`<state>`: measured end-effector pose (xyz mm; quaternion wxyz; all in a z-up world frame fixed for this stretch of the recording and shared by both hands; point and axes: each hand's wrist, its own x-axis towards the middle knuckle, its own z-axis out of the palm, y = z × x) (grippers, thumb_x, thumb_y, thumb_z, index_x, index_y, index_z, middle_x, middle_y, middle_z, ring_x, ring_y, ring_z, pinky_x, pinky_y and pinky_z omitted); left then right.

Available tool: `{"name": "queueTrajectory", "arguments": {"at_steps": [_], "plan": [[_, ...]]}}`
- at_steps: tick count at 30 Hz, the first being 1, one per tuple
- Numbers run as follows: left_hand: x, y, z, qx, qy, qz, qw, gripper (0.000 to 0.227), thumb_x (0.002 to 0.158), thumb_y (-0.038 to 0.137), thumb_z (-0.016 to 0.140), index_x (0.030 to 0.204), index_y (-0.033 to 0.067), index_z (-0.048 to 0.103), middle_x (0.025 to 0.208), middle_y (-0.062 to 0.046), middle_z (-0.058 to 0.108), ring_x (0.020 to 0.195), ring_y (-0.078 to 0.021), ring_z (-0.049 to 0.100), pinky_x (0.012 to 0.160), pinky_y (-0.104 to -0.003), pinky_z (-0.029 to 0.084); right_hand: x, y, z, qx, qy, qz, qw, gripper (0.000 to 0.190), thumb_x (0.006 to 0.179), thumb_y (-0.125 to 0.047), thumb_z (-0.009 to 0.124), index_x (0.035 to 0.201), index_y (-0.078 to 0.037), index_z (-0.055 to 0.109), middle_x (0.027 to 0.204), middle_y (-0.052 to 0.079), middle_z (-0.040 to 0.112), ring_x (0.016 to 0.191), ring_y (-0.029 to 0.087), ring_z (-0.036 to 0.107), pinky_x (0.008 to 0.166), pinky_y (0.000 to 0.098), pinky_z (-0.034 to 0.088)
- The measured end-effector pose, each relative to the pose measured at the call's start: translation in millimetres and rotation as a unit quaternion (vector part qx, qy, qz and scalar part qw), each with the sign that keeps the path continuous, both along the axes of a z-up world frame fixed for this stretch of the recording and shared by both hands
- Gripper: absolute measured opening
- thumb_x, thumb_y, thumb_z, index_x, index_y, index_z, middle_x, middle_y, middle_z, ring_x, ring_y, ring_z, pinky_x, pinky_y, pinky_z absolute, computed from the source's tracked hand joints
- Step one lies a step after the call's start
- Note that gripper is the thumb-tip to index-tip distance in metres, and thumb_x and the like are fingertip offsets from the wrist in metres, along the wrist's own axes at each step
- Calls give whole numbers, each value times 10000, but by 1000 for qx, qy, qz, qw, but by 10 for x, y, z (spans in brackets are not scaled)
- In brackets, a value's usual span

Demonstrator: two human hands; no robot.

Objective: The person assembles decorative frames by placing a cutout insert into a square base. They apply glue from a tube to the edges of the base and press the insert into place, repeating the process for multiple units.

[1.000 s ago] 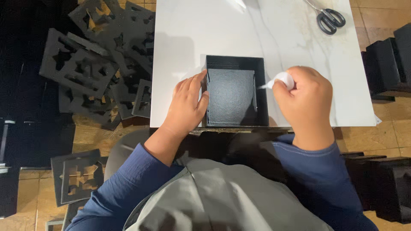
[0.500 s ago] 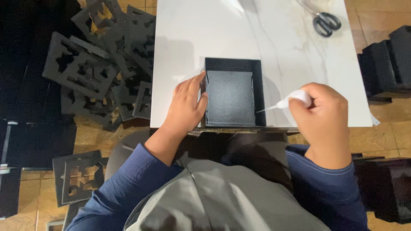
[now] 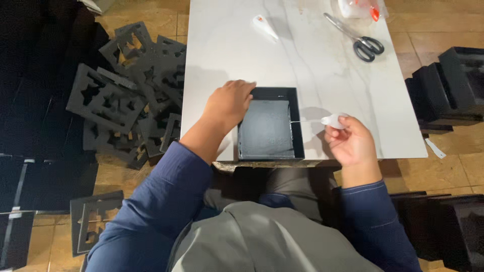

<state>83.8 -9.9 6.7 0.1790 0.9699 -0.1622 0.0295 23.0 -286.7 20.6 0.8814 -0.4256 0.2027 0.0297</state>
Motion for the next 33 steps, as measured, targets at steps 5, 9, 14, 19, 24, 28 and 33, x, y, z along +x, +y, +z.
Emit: {"name": "queueTrajectory", "arguments": {"at_steps": [5, 9, 14, 19, 24, 28, 33], "plan": [[-243, 252, -138, 125, -167, 43, 977, 158, 790, 189, 431, 869, 148, 562, 589, -30, 542, 542, -242, 594, 457, -376, 462, 23, -205, -106, 44, -30, -7, 999, 97, 719, -80, 589, 674, -105, 506, 595, 8, 426, 541, 130, 425, 508, 217, 316], [-788, 319, 122, 176, -88, 106, 975, 453, 759, 195, 462, 1189, 51, 452, 595, -113, 614, 473, -252, 618, 420, -384, 483, -6, -188, -29, -25, -82, -27, 996, 115, 733, -91, 588, 666, -134, 505, 611, -2, 473, 539, 124, 457, 529, 203, 342], [-1307, 143, 332, -3, -63, -38, 997, 189, 669, 151, 562, 838, 72, 534, 735, -186, 584, 432, -248, 557, 408, -341, 421, 4, -9, -4, -143, -148, -61, 977, 115, 739, -56, 617, 801, -93, 528, 662, 48, 501, 518, 137, 460, 512, 234, 382], [-1164, 240, 149, -236, -12, 129, 963, 195, 767, 322, 631, 855, 178, 533, 553, -38, 566, 587, -282, 567, 592, -387, 458, -13, 200, 23, -369, -254, -77, 891, 116, 764, 15, 626, 856, -14, 562, 688, 91, 517, 505, 125, 481, 481, 229, 392], [-1090, 258, 18, -236, -46, 91, 966, 375, 752, 289, 655, 1109, 192, 596, 950, -46, 606, 770, -239, 606, 683, -349, 492, -54, 463, 257, -622, -367, -49, 690, 64, 775, 22, 649, 809, -18, 613, 651, 69, 509, 571, 208, 499, 557, 286, 427], [-1100, 275, 23, -221, -41, 79, 971, 387, 757, 292, 648, 1121, 179, 583, 894, -74, 595, 793, -267, 604, 689, -371, 502, -5, 589, 291, -658, -424, -52, 621, 67, 769, 12, 642, 807, -10, 591, 590, 70, 456, 534, 228, 488, 544, 299, 428], [-1095, 296, -46, -208, -49, 49, 976, 435, 739, 374, 689, 1099, 150, 591, 825, -95, 581, 777, -288, 613, 672, -365, 512, 66, 641, 257, -683, -445, -31, 578, 60, 767, 16, 631, 778, 3, 574, 538, 41, 427, 484, 205, 463, 501, 273, 426]]}}
